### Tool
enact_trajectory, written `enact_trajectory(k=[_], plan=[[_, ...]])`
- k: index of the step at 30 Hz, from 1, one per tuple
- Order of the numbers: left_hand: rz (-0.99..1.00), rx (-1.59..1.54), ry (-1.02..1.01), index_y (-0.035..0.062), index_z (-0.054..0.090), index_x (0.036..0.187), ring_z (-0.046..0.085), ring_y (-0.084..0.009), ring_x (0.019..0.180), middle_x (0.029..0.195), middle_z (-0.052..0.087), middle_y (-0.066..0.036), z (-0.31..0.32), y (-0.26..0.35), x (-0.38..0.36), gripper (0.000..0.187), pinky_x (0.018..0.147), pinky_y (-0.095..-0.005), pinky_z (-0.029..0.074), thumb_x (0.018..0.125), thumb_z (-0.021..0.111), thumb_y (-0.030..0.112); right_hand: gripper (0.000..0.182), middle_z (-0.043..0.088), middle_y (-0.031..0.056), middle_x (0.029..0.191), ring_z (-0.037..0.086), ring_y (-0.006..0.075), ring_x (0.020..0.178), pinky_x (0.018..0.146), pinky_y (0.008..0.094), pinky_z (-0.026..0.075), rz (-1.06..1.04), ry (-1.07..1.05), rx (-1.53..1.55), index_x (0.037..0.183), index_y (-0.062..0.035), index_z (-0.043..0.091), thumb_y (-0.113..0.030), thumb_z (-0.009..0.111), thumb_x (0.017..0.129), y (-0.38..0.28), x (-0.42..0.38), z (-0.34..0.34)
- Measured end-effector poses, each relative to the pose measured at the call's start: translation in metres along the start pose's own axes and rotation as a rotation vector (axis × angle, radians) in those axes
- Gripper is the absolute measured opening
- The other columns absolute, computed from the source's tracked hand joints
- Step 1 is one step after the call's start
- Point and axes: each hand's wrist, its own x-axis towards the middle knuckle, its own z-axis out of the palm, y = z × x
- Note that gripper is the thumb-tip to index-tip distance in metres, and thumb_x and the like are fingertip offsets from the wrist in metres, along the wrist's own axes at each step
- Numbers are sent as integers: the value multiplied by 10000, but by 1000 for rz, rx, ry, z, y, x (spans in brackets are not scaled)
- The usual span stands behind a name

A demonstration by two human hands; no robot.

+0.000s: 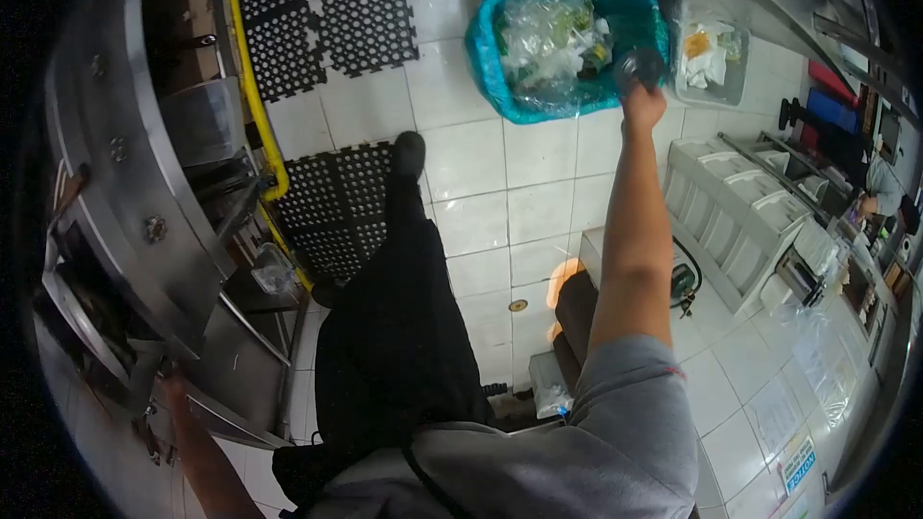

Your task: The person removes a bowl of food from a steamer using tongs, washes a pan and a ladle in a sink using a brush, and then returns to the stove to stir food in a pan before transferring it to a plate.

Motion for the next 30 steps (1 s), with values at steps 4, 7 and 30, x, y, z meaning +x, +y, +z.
enact_trajectory(k=[4, 7, 30], plan=[[59, -69, 37, -12, 323, 1417, 511, -311, 1242, 1385, 449, -186, 14, -27, 15, 659, 1031, -392, 391, 901, 682, 185, 353, 604, 109, 1136, 611, 290, 976, 838, 416, 507, 444, -417, 961, 1236, -66, 505, -167, 623, 918, 8, -93, 14], [251, 376, -10, 0, 356, 1420, 498, -392, 1245, 1415, 441, -198, 13, -36, 6, 649, 1052, -458, 407, 911, 674, 245, 321, 617, 91, 1102, 623, 278, 946, 758, 397, 540, 563, -610, 922, 1198, -74, 529, -167, 640, 912, -43, -222, 41], [-94, -1433, 159, 43, 622, 1085, 624, -149, 795, 953, 661, -52, -88, -101, -83, 213, 662, -300, 535, 874, 641, 66, 259, 669, 57, 971, 638, 107, 849, 757, 261, 521, -860, -1914, -200, 1192, -25, 599, -178, 602, 983, -289, -981, 151]])
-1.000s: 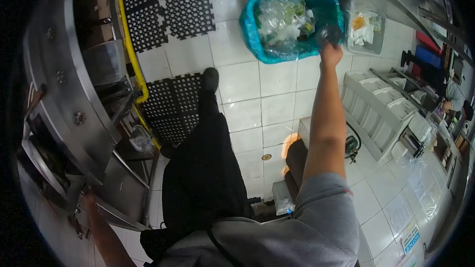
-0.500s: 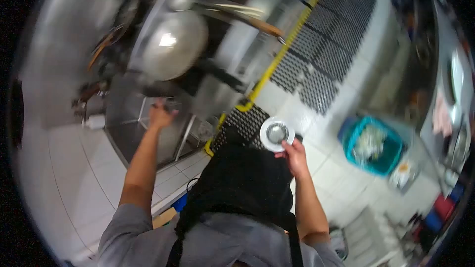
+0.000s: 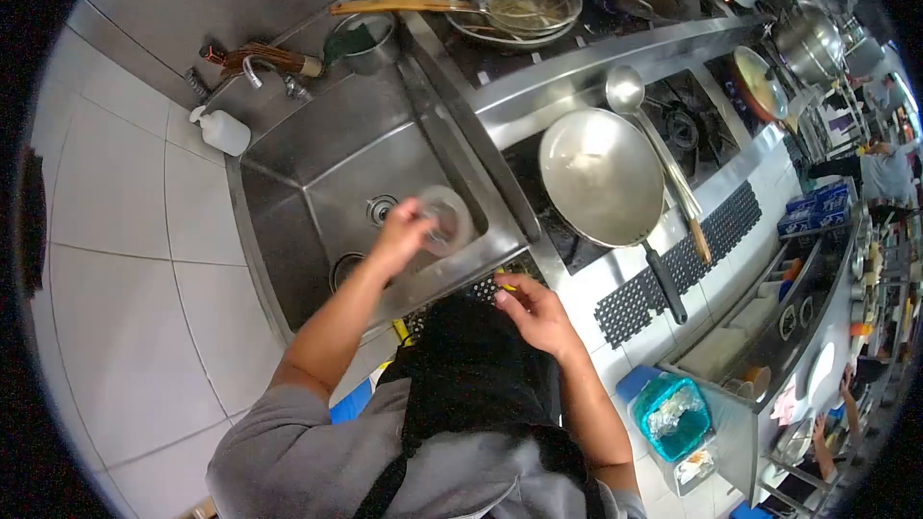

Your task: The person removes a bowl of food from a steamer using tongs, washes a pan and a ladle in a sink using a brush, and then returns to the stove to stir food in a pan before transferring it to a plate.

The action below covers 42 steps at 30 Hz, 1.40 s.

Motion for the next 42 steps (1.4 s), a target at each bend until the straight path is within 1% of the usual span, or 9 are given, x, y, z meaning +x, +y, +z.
enact_trajectory(k=[11, 18, 21, 25, 28, 29, 32, 34, 42], plan=[[-845, -269, 707, -20, 556, 1216, 632, -287, 745, 1019, 615, -188, -196, -275, 74, 355, 521, -350, 540, 907, 610, 147, 259, 697, 120, 920, 697, 184, 739, 585, 289, 527, 511, 390, -364, 1080, 29, 625, -197, 618, 955, 112, -107, -51], [-634, -414, 765, -97, 505, 1215, 685, -316, 645, 958, 673, -212, -183, -273, 77, 410, 519, -373, 560, 939, 598, 192, 241, 704, 140, 896, 706, 223, 709, 604, 301, 555, 597, 574, -615, 994, 54, 656, -173, 601, 932, 170, -214, -57], [-964, 294, 869, -104, 445, 1269, 705, -365, 810, 1049, 665, -253, -206, -253, 94, 579, 700, -432, 578, 930, 623, 331, 275, 711, 157, 893, 703, 239, 672, 552, 344, 556, 689, 587, -459, 1039, 47, 637, -198, 604, 920, 176, -238, -44], [-689, 537, 889, -107, 461, 1263, 629, -412, 1061, 1190, 616, -282, -224, -236, 104, 617, 943, -482, 493, 890, 650, 347, 284, 713, 164, 871, 693, 227, 656, 528, 362, 537, 846, 628, -223, 1069, 23, 630, -206, 623, 902, 230, -290, -38], [-460, 569, 896, -84, 542, 1199, 602, -404, 1117, 1213, 605, -273, -233, -207, 96, 503, 973, -478, 468, 872, 650, 283, 278, 714, 134, 844, 675, 177, 698, 585, 314, 529, 903, 544, -625, 1005, 26, 674, -221, 664, 879, 386, -388, -58], [-441, 496, 929, -65, 592, 1156, 610, -383, 1108, 1206, 610, -264, -237, -202, 96, 437, 967, -459, 472, 860, 649, 252, 259, 716, 112, 793, 649, 146, 709, 614, 292, 514, 890, 726, -151, 972, 23, 694, -212, 693, 862, 382, -385, -48], [-336, 413, 998, -2, 618, 1106, 640, -297, 956, 1059, 657, -166, -267, -212, 102, 328, 872, -401, 503, 808, 666, 127, 222, 712, 122, 798, 636, 144, 682, 615, 295, 514, 819, 629, -408, 965, 25, 689, -175, 680, 869, 304, -353, -31], [-146, 311, 956, 40, 635, 1073, 660, -240, 854, 960, 689, -101, -297, -228, 113, 303, 809, -362, 523, 773, 678, 44, 258, 699, 161, 878, 684, 225, 654, 536, 350, 561, 874, 702, -60, 1029, 39, 639, -178, 666, 893, 300, -337, -26], [356, -38, 519, 1, 613, 1163, 621, -144, 820, 919, 660, -58, -137, 28, 102, 330, 753, -270, 528, 845, 652, -78, 343, 716, 145, 769, 714, 207, 661, 656, 329, 563, 883, 787, -161, 1040, -16, 685, -319, 663, 879, 245, -270, -40]])
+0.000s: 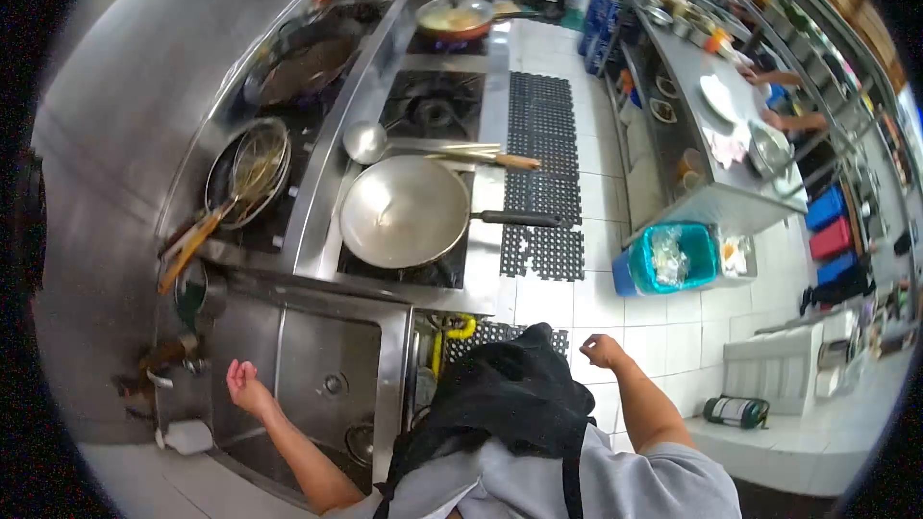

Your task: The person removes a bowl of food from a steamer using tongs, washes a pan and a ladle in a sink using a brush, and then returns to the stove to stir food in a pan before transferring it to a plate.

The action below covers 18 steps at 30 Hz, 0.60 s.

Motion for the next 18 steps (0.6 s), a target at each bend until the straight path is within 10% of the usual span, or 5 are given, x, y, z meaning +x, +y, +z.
enact_trajectory(k=[6, 11, 18], plan=[[282, -117, -510, -1, 646, 1030, 621, -119, 824, 914, 670, -56, 162, 156, -149, 171, 759, -247, 514, 868, 701, 17, 339, 705, 134, 772, 707, 195, 670, 616, 323, 559, -44, 25, 66, 1058, -3, 667, -296, 662, 888, 30, 7, -10], [174, -200, -1003, -38, 655, 985, 642, -120, 786, 872, 680, -76, 244, 189, -306, 104, 733, -252, 533, 885, 636, -59, 392, 697, 133, 687, 683, 223, 575, 560, 348, 570, 175, -42, 263, 1018, -4, 672, -362, 664, 857, 152, 44, 2], [168, -83, -1312, -27, 642, 1005, 614, -98, 723, 811, 654, -56, 362, 209, -441, 108, 670, -226, 507, 928, 567, -34, 316, 690, 215, 967, 719, 350, 756, 569, 454, 599, 479, -62, 696, 1095, 77, 596, -185, 583, 918, 275, 51, -53]])
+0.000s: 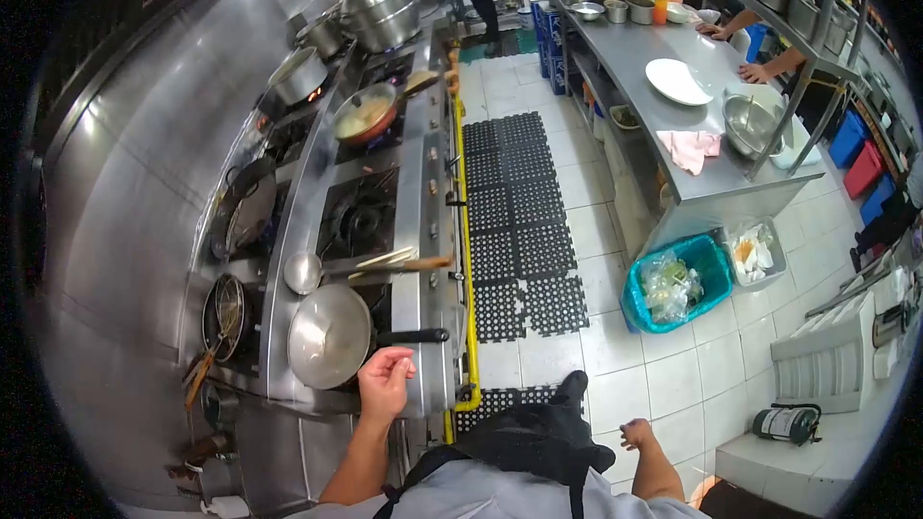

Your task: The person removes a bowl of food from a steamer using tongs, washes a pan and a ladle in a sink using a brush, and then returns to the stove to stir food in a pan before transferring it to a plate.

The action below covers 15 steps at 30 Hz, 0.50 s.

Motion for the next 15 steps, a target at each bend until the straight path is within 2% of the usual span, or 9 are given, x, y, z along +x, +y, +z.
enact_trajectory(k=[2, 5, 8, 10, 14, 15], plan=[[23, 34, -73, -11, 638, 1012, 552, -63, 669, 749, 598, -9, 39, 14, 36, 114, 622, -203, 454, 941, 549, -22, 324, 690, 226, 933, 714, 357, 733, 562, 461, 598, 40, 87, 131, 1119, 78, 564, -170, 575, 911, 9, 14, -31], [29, 30, -61, 21, 622, 1067, 477, -25, 630, 715, 554, 31, 87, 39, 80, 137, 555, -196, 391, 960, 538, 10, 316, 682, 236, 938, 701, 353, 676, 533, 468, 587, 28, 129, 262, 1132, 66, 538, -149, 570, 903, 7, 13, -70], [60, -30, 3, 27, 575, 1005, 417, -8, 563, 641, 500, 57, 124, 53, 114, 46, 494, -199, 315, 960, 568, 34, 285, 680, 230, 919, 698, 342, 662, 523, 467, 582, -18, 156, 323, 1104, 67, 539, -128, 561, 897, -14, 15, -97], [65, -10, 29, 31, 563, 980, 397, -2, 554, 629, 482, 66, 136, 55, 132, 43, 489, -199, 300, 961, 588, 60, 268, 682, 224, 892, 694, 331, 632, 494, 449, 575, -26, 184, 333, 1082, 62, 543, -126, 567, 893, -35, 22, -109], [119, -30, 94, 43, 547, 905, 353, 10, 538, 615, 449, 87, 145, 43, 181, 146, 469, -204, 261, 965, 633, 144, 220, 682, 216, 845, 677, 289, 562, 411, 379, 536, -118, 208, 347, 1038, 53, 559, -113, 563, 894, -92, 40, -119], [25, -17, 104, 58, 542, 836, 341, 14, 532, 607, 444, 95, 143, 46, 193, 204, 455, -209, 247, 972, 632, 181, 219, 685, 213, 850, 677, 285, 567, 419, 377, 539, -152, 173, 361, 1042, 47, 562, -117, 565, 896, -113, 43, -119]])
